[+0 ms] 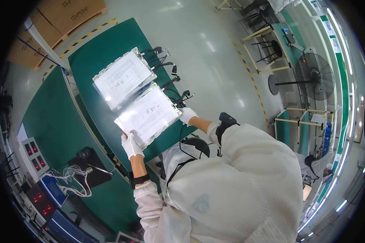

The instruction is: The recorder is connecting battery modules to testing equipment and monitoring the results on a computer screen.

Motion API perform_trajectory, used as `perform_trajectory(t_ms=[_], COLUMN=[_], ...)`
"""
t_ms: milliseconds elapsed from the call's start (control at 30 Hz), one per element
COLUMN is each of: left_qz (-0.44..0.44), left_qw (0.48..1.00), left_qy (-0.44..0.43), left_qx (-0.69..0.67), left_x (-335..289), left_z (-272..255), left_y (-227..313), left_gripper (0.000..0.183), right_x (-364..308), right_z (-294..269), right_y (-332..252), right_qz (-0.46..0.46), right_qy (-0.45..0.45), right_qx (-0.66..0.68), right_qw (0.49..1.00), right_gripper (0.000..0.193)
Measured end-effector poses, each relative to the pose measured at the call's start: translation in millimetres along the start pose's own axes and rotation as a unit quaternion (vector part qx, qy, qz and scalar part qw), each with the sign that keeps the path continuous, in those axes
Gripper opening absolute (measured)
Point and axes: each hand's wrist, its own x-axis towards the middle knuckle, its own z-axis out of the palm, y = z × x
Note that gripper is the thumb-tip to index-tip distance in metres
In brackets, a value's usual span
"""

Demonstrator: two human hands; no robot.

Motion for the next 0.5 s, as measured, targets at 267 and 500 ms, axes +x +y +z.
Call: perform_trajectory(t_ms=[267,500], left_qz=[0.478,0.116], left_qw=[0.808,0.986], left_qy=[-0.069,-0.011], left_qx=[0.339,0.122], left_x=[-29.8,-106.2], left_z=[-37.2,-125.4], left_y=[-47.5,31.0], left_gripper=[0.025,0.036], right_x=[-46.6,-29.4], right_z=[-72.4,-18.3], right_y=[-43.5,-109.4], right_qz=[-0.199,-0.137], right_qy=[-0.040,-0.340], right_qx=[-0.123,-0.259], right_qw=[0.971,0.893], right_gripper=[0.032,0.024])
